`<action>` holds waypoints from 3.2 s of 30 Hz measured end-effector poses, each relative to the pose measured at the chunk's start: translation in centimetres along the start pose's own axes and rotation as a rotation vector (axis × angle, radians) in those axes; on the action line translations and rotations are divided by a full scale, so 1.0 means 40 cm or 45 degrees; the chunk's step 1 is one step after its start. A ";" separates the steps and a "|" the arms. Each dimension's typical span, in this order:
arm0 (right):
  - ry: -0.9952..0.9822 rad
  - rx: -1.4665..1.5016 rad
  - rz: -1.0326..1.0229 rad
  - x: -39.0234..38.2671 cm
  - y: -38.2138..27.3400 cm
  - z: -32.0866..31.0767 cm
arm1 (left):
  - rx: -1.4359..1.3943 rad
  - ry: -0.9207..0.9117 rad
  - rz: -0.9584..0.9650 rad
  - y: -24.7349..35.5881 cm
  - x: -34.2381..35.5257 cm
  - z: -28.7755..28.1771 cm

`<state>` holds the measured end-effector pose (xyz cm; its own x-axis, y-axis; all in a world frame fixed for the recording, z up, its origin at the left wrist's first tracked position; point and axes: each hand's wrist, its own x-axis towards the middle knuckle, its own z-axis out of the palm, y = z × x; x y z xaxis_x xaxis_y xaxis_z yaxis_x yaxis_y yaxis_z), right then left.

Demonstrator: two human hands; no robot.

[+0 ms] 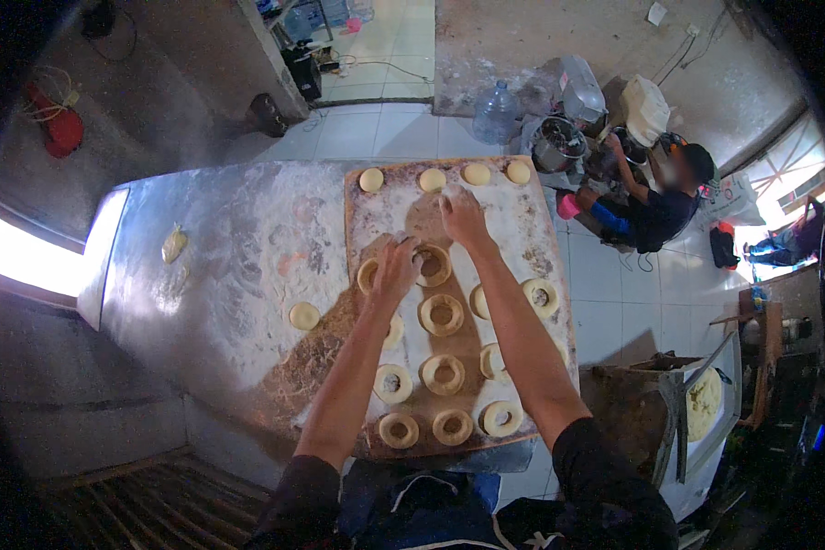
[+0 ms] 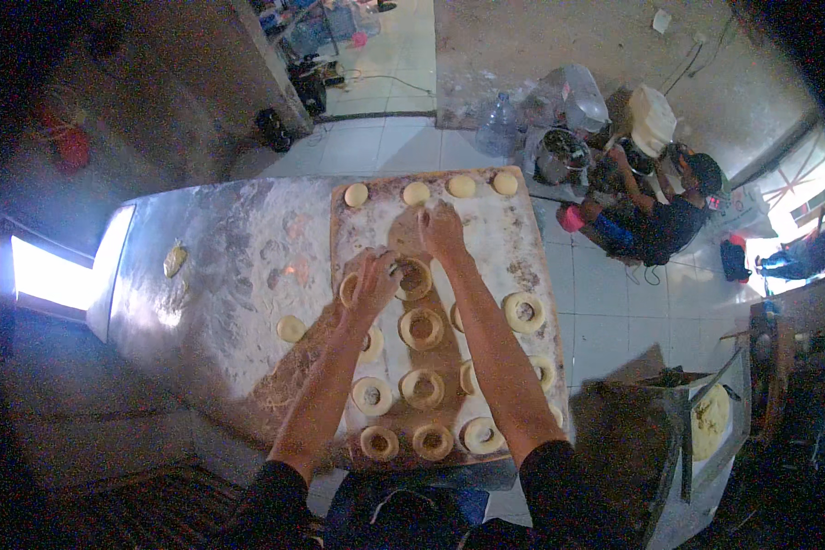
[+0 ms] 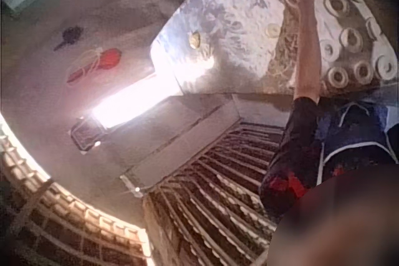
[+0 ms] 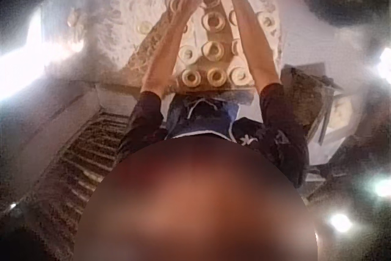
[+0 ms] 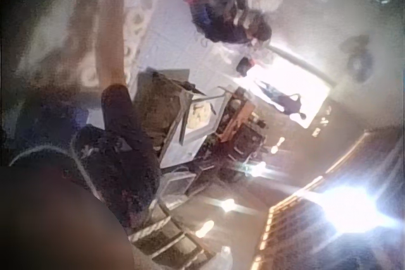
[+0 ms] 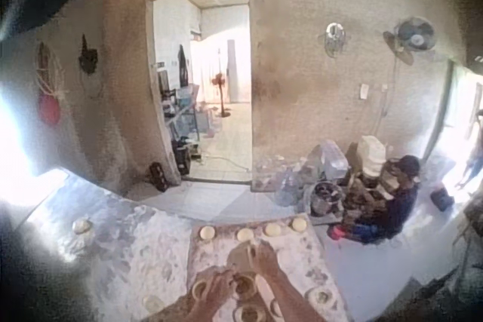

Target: The person shapes small dough pieces into ring shapes by hand on a floured metal table and places them on a wooden board. Another person works nearby at a separate station.

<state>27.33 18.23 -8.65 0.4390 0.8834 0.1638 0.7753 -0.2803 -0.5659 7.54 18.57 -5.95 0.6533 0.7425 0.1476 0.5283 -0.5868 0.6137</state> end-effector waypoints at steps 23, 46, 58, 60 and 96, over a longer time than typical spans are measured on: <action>-0.717 0.541 -0.601 -0.469 -0.733 0.362 | -0.272 0.637 -0.552 -0.200 -0.915 -0.467; -0.539 0.828 -0.124 -0.774 -1.000 0.199 | -1.845 0.653 -0.534 -0.317 -0.886 -0.512; -0.411 0.569 -0.090 -0.755 -0.869 0.296 | -2.361 0.717 -0.620 -0.352 -0.848 -0.499; -0.537 0.943 0.182 -0.764 -0.865 0.289 | -1.908 0.757 -0.779 -0.359 -0.820 -0.474; 0.115 0.740 -0.071 -0.706 -0.508 -0.006 | -1.984 0.124 -0.694 -0.047 -0.504 -0.144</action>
<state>-0.72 -1.12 -1.60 0.4615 0.8483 0.2596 0.4332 0.0399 -0.9004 -9.76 6.57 -5.62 0.5196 0.7906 -0.3240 -0.3871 0.5559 0.7356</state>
